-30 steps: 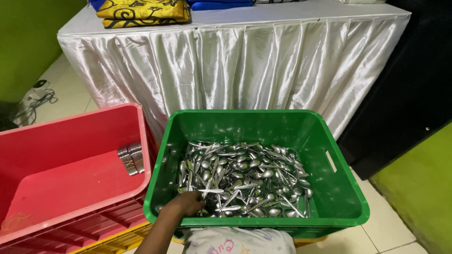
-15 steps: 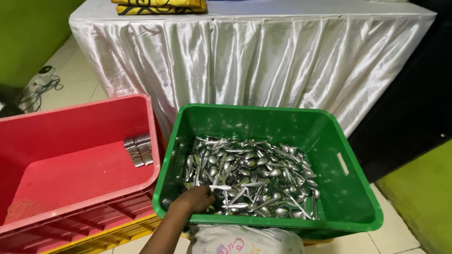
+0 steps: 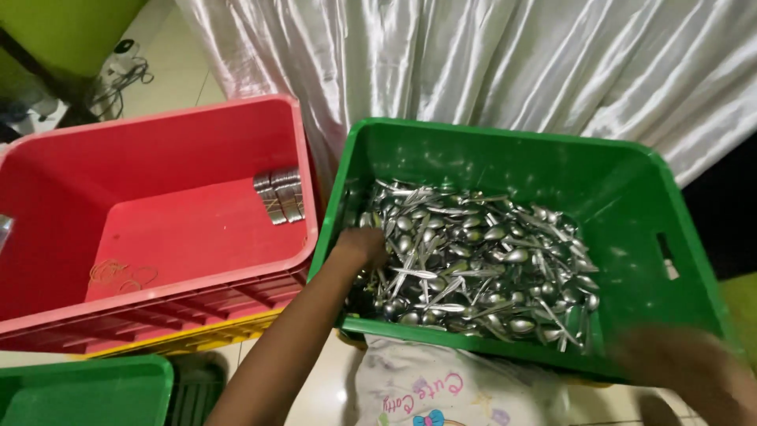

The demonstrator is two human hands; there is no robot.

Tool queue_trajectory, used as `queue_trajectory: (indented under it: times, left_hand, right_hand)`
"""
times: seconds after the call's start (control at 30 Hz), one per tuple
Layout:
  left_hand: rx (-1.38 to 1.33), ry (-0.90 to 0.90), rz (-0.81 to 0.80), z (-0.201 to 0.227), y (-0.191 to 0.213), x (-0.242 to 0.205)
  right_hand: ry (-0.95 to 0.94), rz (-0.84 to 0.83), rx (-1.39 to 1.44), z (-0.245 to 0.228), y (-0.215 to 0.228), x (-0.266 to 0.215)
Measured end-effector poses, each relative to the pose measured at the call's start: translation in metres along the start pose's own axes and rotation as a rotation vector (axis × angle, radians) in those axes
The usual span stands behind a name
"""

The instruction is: Sorting and bundling silverware using rubber bands.

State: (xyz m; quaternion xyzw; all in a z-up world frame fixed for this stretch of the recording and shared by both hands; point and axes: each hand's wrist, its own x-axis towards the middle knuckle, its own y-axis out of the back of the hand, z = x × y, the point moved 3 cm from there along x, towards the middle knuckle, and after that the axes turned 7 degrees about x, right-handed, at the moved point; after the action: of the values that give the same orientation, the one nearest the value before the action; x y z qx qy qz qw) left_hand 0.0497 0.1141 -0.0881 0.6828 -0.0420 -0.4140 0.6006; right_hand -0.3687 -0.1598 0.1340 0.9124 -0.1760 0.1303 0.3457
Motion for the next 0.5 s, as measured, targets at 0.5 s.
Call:
queue_trajectory:
  times: [0.5]
  left_hand:
    - [-0.036, -0.012, -0.075, 0.042, 0.041, 0.049]
  right_hand:
    - [-0.357, -0.834, -0.415, 0.137, -0.178, 0.152]
